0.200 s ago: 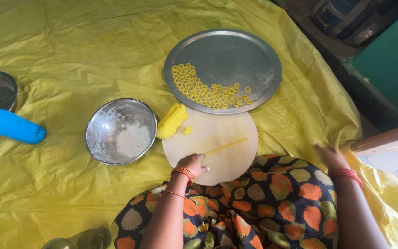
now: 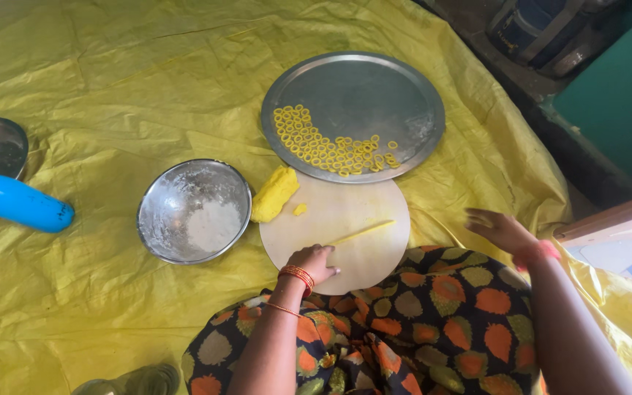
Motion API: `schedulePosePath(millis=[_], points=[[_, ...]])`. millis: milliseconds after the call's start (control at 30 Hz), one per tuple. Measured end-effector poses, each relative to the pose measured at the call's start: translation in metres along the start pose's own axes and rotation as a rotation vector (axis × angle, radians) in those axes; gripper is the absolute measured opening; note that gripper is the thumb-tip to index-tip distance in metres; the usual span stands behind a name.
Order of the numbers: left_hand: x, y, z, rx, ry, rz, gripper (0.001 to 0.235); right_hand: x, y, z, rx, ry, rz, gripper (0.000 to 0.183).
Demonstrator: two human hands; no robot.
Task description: The person rolls small pieces of yellow dough into thin ropes on a white board, then joins the ends to form small rings. The finished rings are placed onto a nearby metal tray. A bowl of white powder and a larger dough mass are also visible.
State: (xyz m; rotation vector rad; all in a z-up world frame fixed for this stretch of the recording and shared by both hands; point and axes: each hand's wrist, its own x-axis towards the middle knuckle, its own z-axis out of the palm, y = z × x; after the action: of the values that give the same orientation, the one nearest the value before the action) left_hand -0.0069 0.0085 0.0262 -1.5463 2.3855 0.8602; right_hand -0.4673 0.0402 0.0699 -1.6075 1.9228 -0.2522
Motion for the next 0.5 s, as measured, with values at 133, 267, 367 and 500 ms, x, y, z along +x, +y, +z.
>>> schedulePosePath(millis=[133, 267, 367, 500], points=[[-0.011, -0.003, -0.015, 0.001, 0.058, 0.005, 0.065, 0.039, -0.051, 0.022, -0.31, -0.261, 0.044, 0.081], [-0.016, -0.018, -0.031, -0.053, 0.172, 0.025, 0.064, 0.042, -0.09, 0.068, -0.521, -0.457, 0.092, 0.088], [-0.009, -0.028, -0.035, -0.099, 0.273, 0.067, 0.064, 0.035, -0.105, 0.108, -0.616, -0.663, 0.147, 0.081], [0.002, -0.028, -0.029, -0.138, 0.255, 0.085, 0.064, 0.021, -0.095, 0.153, -0.621, -0.856, 0.181, 0.073]])
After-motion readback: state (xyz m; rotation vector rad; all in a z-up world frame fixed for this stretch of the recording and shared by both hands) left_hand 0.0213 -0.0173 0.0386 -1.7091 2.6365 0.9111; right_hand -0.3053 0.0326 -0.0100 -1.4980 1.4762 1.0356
